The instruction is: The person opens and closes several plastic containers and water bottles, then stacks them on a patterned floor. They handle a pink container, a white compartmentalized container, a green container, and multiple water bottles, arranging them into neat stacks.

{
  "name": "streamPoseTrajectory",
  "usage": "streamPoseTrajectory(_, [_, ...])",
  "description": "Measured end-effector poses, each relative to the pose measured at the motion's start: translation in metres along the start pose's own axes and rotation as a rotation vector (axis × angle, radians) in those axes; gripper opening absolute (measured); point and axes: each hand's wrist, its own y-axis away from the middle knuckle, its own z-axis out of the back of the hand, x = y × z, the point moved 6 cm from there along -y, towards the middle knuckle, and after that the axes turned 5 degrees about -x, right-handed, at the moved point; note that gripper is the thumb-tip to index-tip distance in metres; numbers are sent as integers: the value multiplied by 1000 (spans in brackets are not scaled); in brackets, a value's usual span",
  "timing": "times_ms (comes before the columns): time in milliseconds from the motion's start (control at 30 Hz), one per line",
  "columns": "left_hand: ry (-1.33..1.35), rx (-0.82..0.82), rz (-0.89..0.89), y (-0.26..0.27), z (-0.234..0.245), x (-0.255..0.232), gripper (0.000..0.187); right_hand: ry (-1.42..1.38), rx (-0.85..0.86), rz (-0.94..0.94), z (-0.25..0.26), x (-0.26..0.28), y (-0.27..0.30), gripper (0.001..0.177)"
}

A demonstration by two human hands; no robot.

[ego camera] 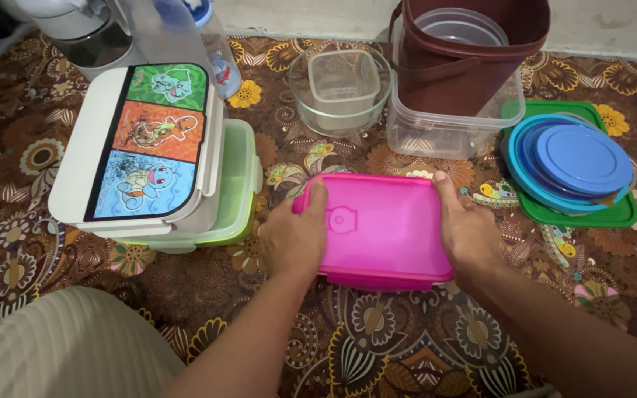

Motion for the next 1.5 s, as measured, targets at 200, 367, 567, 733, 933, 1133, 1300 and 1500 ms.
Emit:
streamPoseTrajectory(200, [42,-117,-56,-5,-2,6,70,-78,-24,84,1,1,-1,85])
streamPoseTrajectory(367, [0,-168,-91,-5,3,4,66,3,-13,91,11,1,-4,81])
streamPoseTrajectory(567, [20,-133,-46,-7,15,5,63,-147,50,75,13,-3,-12,64])
streamPoseTrajectory(733, [68,-138,-77,-2,26,4,64,-269,97,102,15,0,-19,48])
streamPoseTrajectory(933, [133,-190,-172,4,38,-12,67,-520,373,75,23,17,-3,30])
streamPoseTrajectory(1133, [222,-172,-187,16,46,-31,63,-496,555,-42,43,20,15,29])
streamPoseTrajectory(1300, [315,-129,-213,27,45,-45,61,-547,620,-33,58,11,14,32])
streamPoseTrajectory(1500, [593,-14,-189,30,36,-51,51,-671,660,-16,72,5,15,28])
